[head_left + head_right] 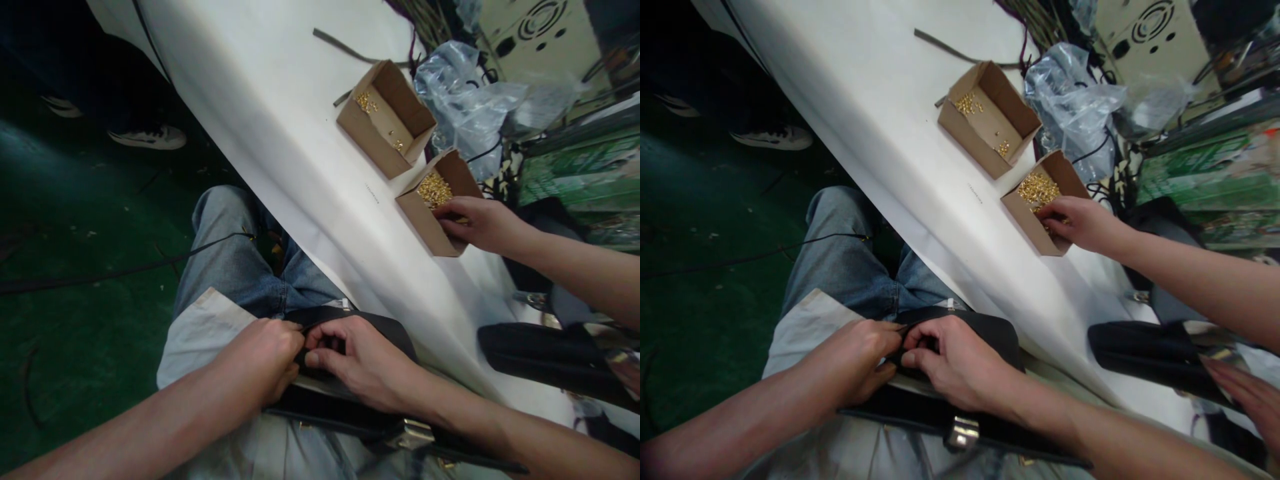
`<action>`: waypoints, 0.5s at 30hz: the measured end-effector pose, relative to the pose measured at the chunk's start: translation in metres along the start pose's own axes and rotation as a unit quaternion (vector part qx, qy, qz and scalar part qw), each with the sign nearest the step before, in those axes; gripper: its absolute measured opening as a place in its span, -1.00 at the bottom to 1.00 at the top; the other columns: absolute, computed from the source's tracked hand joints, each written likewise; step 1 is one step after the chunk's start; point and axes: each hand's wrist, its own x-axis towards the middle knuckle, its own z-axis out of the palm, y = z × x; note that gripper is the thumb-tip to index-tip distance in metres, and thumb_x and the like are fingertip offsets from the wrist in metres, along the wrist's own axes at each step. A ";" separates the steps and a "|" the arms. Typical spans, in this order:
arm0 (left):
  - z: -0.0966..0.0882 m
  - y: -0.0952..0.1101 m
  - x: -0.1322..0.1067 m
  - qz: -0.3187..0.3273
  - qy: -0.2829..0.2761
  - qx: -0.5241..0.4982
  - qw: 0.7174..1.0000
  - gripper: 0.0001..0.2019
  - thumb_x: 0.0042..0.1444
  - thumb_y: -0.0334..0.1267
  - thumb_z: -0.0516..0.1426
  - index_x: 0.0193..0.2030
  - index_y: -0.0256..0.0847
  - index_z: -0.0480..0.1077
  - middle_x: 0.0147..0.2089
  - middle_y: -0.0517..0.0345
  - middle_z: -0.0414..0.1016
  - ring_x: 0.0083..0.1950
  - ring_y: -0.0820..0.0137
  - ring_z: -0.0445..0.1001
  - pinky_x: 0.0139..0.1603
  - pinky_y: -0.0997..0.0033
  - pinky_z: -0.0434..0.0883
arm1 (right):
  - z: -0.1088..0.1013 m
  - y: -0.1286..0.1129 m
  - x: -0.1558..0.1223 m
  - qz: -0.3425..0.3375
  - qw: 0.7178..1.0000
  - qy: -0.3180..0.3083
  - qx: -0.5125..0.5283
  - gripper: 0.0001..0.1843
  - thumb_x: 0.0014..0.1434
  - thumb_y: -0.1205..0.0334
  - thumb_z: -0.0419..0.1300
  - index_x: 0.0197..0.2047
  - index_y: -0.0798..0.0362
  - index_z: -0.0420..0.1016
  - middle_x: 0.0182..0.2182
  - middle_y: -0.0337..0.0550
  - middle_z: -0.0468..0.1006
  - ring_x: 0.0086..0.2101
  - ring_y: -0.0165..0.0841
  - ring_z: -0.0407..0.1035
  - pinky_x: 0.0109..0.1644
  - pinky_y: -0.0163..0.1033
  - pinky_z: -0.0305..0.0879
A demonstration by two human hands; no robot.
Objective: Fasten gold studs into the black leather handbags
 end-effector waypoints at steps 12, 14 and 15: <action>0.004 0.000 0.001 -0.036 0.004 0.007 0.999 -0.87 0.27 -0.34 0.23 -0.12 -0.23 0.63 -0.08 -0.08 0.73 -0.05 0.05 0.72 0.05 0.14 0.63 | 0.013 0.004 0.010 -0.060 0.996 0.058 0.023 -0.79 0.43 0.24 0.23 -0.13 0.05 0.73 -0.26 -0.23 0.71 -0.23 -0.30 0.51 -0.12 -0.25 0.31; 0.000 0.007 -0.001 -0.058 -0.013 0.007 0.998 -0.76 0.28 -0.40 0.19 0.03 -0.29 0.62 0.05 -0.15 0.72 0.09 -0.01 0.72 0.20 0.06 0.63 | 0.016 0.002 0.009 -0.072 0.995 0.066 0.030 -0.77 0.46 0.25 0.22 -0.09 0.02 0.76 -0.18 -0.21 0.77 -0.15 -0.25 0.59 -0.02 -0.23 0.37; -0.001 0.010 -0.002 -0.062 -0.021 0.011 0.998 -0.72 0.29 -0.42 0.18 0.09 -0.31 0.62 0.10 -0.18 0.71 0.14 -0.02 0.71 0.26 0.02 0.62 | 0.017 0.002 0.009 -0.074 0.994 0.070 0.033 -0.76 0.46 0.27 0.22 -0.07 0.01 0.77 -0.16 -0.21 0.78 -0.12 -0.23 0.61 0.00 -0.22 0.38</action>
